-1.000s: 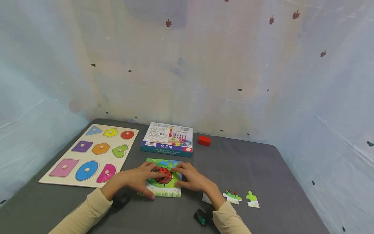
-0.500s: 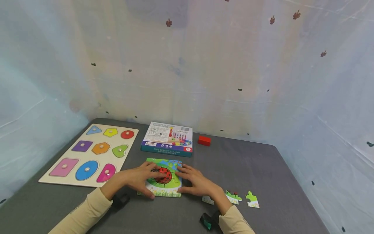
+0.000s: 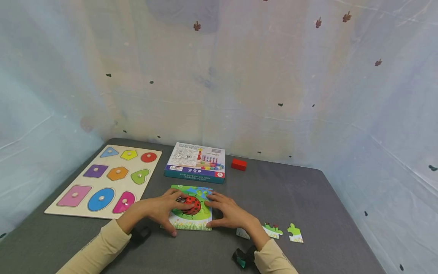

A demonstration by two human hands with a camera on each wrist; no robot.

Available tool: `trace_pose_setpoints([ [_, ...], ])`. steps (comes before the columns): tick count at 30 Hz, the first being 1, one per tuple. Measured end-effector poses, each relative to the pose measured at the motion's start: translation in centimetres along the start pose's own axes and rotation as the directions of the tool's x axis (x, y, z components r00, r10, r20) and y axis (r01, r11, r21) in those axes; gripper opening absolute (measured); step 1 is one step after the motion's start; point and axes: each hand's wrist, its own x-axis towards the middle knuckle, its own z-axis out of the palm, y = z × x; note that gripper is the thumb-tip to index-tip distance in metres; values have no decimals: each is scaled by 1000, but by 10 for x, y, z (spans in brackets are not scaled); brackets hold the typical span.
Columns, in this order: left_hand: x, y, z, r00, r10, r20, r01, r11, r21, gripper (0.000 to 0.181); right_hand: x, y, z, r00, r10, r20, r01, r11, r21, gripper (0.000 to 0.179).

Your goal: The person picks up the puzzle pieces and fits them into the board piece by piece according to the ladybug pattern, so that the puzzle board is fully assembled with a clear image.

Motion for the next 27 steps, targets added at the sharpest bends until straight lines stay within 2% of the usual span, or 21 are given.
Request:
trace_pose_setpoints([
  [10, 0, 1, -3, 1000, 10, -27, -7, 996, 92, 82, 2, -2, 1, 999, 39, -12, -40, 998, -52, 67],
  [16, -3, 0, -8, 1000, 6, -6, -5, 992, 126, 79, 1, -4, 0, 999, 39, -15, -39, 998, -50, 66],
  [19, -5, -1, -10, 1000, -7, 13, 6, 995, 95, 77, 0, -4, -1, 999, 39, -12, -39, 998, -43, 66],
  [24, -9, -5, -15, 999, -24, 28, 24, 1000, -5, 75, -1, -4, -1, 999, 42, -14, -42, 999, -31, 67],
  [27, -11, -3, -17, 999, -30, 24, 30, 999, -21, 73, -1, -4, -1, 999, 39, -13, -40, 999, -37, 67],
])
